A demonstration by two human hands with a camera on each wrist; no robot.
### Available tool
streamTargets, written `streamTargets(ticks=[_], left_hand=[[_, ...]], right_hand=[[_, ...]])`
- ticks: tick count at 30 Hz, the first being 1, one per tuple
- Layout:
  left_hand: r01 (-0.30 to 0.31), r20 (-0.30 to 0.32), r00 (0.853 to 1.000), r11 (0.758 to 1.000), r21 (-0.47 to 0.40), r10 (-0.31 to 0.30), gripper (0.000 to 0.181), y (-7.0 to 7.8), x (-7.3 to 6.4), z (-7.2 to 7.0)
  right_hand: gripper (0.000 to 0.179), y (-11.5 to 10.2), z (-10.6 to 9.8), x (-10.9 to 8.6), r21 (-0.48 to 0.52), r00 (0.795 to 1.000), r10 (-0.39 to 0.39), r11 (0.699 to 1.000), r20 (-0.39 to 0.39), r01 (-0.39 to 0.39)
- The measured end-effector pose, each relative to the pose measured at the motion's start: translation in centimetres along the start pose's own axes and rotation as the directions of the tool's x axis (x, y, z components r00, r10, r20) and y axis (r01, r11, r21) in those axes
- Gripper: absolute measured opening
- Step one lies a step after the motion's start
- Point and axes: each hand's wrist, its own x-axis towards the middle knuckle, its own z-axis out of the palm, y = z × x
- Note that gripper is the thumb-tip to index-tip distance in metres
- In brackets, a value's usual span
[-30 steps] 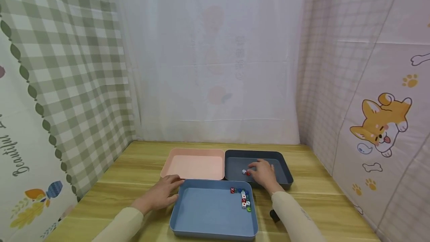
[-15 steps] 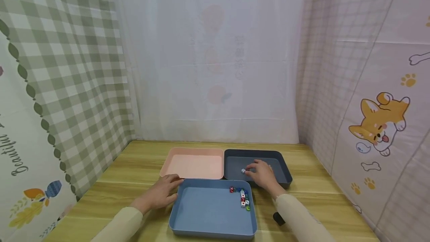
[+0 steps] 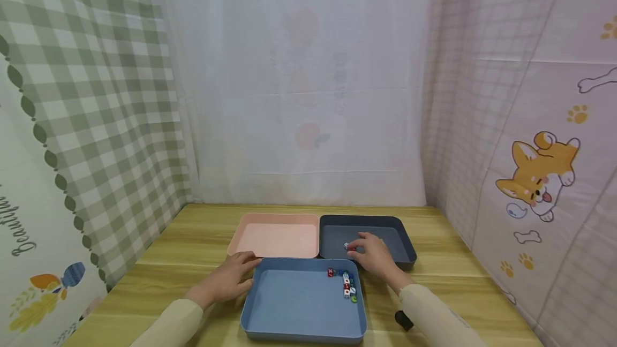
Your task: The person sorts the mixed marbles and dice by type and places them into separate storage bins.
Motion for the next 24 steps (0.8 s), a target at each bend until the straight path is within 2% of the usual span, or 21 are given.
streamTargets(ticks=[7, 10, 17, 24], left_hand=[[0.023, 0.007, 1.0, 1.0, 0.003, -0.023, 0.05, 0.0, 0.0, 0.1], [0.027, 0.01, 1.0, 1.0, 0.004, -0.027, 0.05, 0.0, 0.0, 0.1], [0.024, -0.006, 1.0, 1.0, 0.013, -0.024, 0.05, -0.2, 0.1, 0.1], [0.006, 0.005, 1.0, 1.0, 0.016, -0.006, 0.049, -0.1, 0.0, 0.1]], right_hand=[[0.014, -0.2, 0.3, -1.1, -0.01, 0.999, -0.018, 1.0, 0.026, 0.018], [0.012, -0.1, 0.3, -1.6, -0.015, 0.998, -0.049, 0.999, 0.035, 0.05], [0.008, -0.6, 0.1, -2.9, 0.031, 0.995, -0.082, 0.996, 0.057, 0.08], [0.006, -1.4, 0.5, -5.0, 0.012, 0.987, -0.137, 0.991, 0.079, 0.137]])
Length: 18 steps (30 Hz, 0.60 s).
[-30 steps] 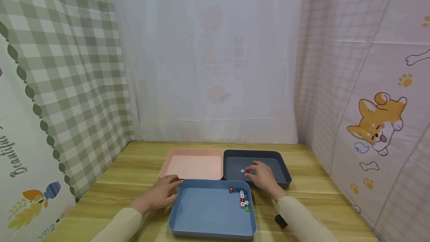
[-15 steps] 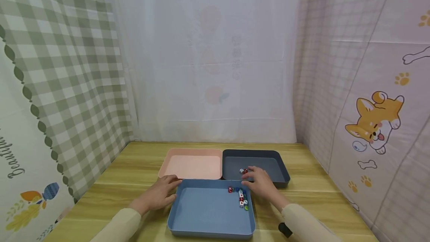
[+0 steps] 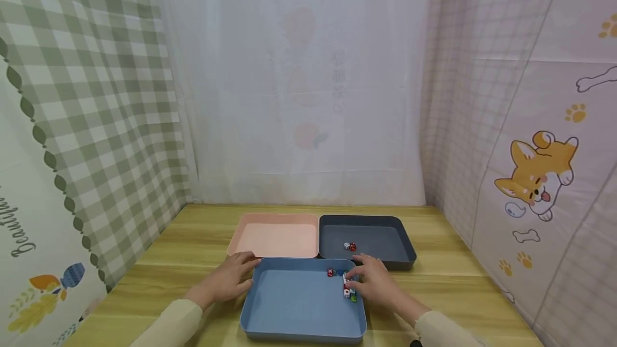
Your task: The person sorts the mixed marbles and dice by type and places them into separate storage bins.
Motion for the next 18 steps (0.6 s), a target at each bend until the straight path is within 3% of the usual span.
streamTargets(ticks=[8, 18], left_hand=[[0.0, 0.0, 1.0, 1.0, -0.004, 0.0, 0.05, 0.0, 0.0, 0.1], [0.006, -0.003, 1.0, 1.0, -0.01, -0.006, 0.05, -0.1, 0.0, 0.2]], right_hand=[[0.009, -1.1, 0.8, -0.9, -0.097, 0.995, 0.097, 0.99, -0.02, -0.098], [0.009, -2.1, 1.2, -1.2, -0.205, 0.993, 0.108, 0.972, -0.053, -0.117]])
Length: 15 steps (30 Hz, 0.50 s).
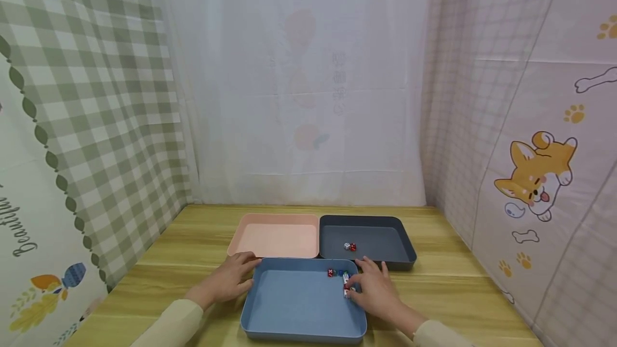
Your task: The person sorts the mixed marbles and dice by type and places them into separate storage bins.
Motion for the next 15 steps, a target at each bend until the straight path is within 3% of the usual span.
streamTargets(ticks=[15], left_hand=[[-0.005, -0.012, 1.0, 1.0, 0.006, 0.005, 0.05, 0.13, -0.05, -0.1]], right_hand=[[0.014, -0.25, -0.07, 0.21, -0.039, 1.0, -0.003, 0.999, 0.014, 0.004]])
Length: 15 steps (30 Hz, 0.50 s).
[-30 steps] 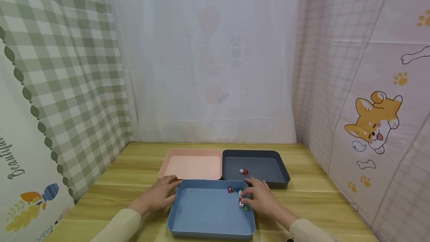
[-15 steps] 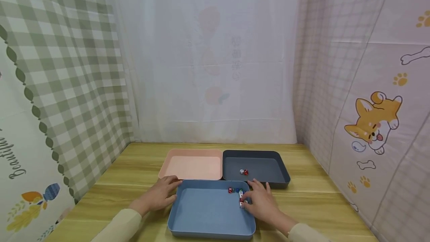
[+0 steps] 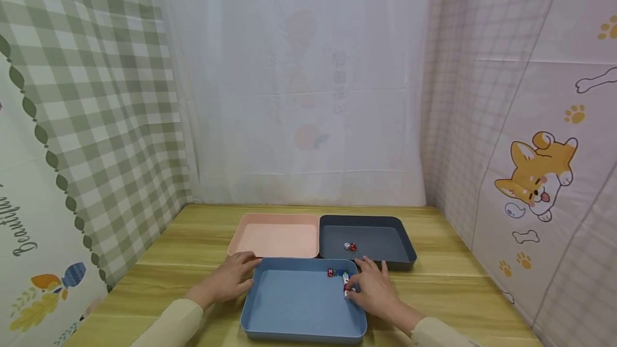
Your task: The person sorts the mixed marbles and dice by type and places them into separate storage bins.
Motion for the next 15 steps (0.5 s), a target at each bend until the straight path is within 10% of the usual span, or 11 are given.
streamTargets(ticks=[15], left_hand=[[0.012, 0.024, 1.0, 1.0, -0.001, -0.012, 0.05, -0.3, -0.01, 0.18]], right_hand=[[0.019, -0.25, 0.17, 0.24, -0.034, 0.999, 0.016, 0.999, 0.029, -0.015]])
